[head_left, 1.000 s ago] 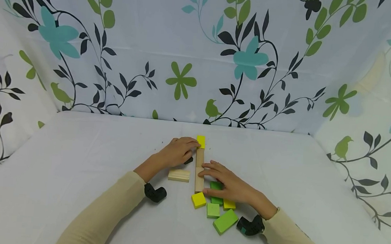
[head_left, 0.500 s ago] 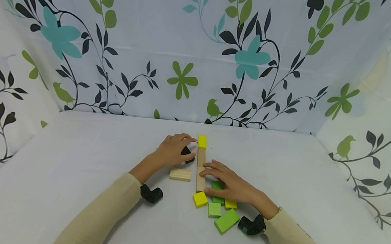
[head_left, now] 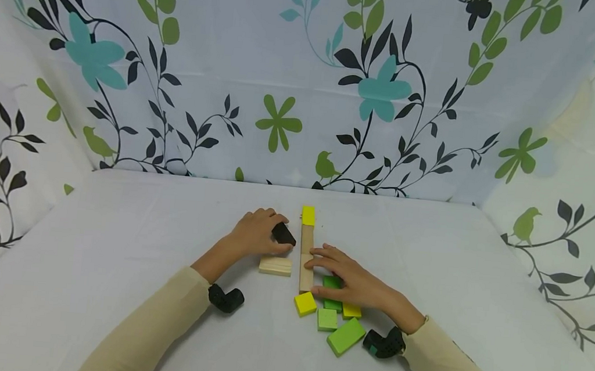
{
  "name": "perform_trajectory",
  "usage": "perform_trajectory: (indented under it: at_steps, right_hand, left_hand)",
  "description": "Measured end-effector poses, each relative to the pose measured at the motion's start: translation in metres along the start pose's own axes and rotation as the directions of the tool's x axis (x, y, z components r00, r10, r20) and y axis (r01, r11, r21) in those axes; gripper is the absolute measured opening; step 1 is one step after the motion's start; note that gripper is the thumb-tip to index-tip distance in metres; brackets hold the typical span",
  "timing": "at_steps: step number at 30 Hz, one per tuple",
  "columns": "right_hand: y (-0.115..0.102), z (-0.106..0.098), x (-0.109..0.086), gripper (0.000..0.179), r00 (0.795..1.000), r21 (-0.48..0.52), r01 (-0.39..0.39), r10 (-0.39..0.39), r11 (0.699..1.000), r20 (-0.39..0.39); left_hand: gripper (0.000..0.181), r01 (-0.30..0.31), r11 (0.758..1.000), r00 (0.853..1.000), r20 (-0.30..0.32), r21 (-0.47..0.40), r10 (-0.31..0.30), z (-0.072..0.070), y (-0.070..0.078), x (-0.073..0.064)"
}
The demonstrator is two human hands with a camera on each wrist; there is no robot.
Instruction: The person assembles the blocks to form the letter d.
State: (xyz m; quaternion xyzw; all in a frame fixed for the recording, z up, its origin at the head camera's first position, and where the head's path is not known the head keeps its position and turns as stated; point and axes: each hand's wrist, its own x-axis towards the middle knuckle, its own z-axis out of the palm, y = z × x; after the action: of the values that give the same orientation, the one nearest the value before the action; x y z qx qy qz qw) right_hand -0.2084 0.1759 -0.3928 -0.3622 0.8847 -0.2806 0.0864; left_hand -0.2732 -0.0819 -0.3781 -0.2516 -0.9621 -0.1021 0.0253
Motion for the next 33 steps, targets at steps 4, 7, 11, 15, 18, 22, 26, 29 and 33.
perform_trajectory:
  at_steps: [4, 7, 11, 15, 18, 22, 26, 29, 33]
  right_hand:
    - [0.000, 0.001, 0.000, 0.046, 1.000, 0.003, 0.001, -0.001, 1.000, -0.001]
    - [0.000, 0.001, 0.000, 0.046, 1.000, 0.005, 0.002, -0.002, 1.000, -0.001]
    - [0.000, 0.000, -0.001, 0.046, 1.000, 0.004, 0.001, -0.001, 1.000, -0.002]
    - [-0.001, -0.001, -0.001, 0.046, 1.000, 0.007, -0.001, 0.001, 1.000, 0.000]
    - [-0.002, -0.001, -0.001, 0.047, 1.000, 0.010, -0.004, 0.004, 1.000, 0.003]
    - [-0.001, -0.001, -0.002, 0.047, 1.000, 0.009, -0.008, 0.008, 1.000, 0.003]
    - [0.000, 0.000, -0.003, 0.046, 1.000, 0.005, -0.005, 0.005, 1.000, 0.001]
    - [0.001, 0.000, -0.002, 0.042, 1.000, 0.005, 0.012, -0.012, 1.000, 0.000]
    - [0.002, -0.001, -0.002, 0.039, 1.000, 0.004, 0.030, -0.030, 1.000, 0.000]
  left_hand:
    - [0.061, -0.004, 1.000, 1.000, -0.020, -0.018, 0.004, 0.000, 0.000, -0.001]
    - [0.061, -0.006, 0.999, 0.999, -0.039, -0.036, 0.004, 0.000, -0.001, -0.002]
    - [0.062, -0.020, 0.999, 0.998, -0.067, -0.051, 0.016, 0.000, 0.000, -0.003]
    - [0.062, -0.051, 0.996, 0.995, -0.090, -0.073, 0.044, -0.004, 0.004, -0.008]
    - [0.061, -0.073, 0.993, 0.993, -0.101, -0.095, 0.063, -0.007, 0.008, -0.012]
    - [0.060, -0.095, 0.988, 0.990, -0.112, -0.119, 0.081, -0.007, 0.012, -0.015]
    - [0.060, -0.128, 0.986, 0.985, -0.127, -0.111, 0.114, -0.005, 0.014, -0.020]
    - [0.060, -0.173, 0.980, 0.977, -0.140, -0.093, 0.159, -0.006, 0.015, -0.025]
    - [0.058, -0.253, 0.961, 0.958, -0.165, -0.113, 0.233, -0.010, 0.017, -0.034]
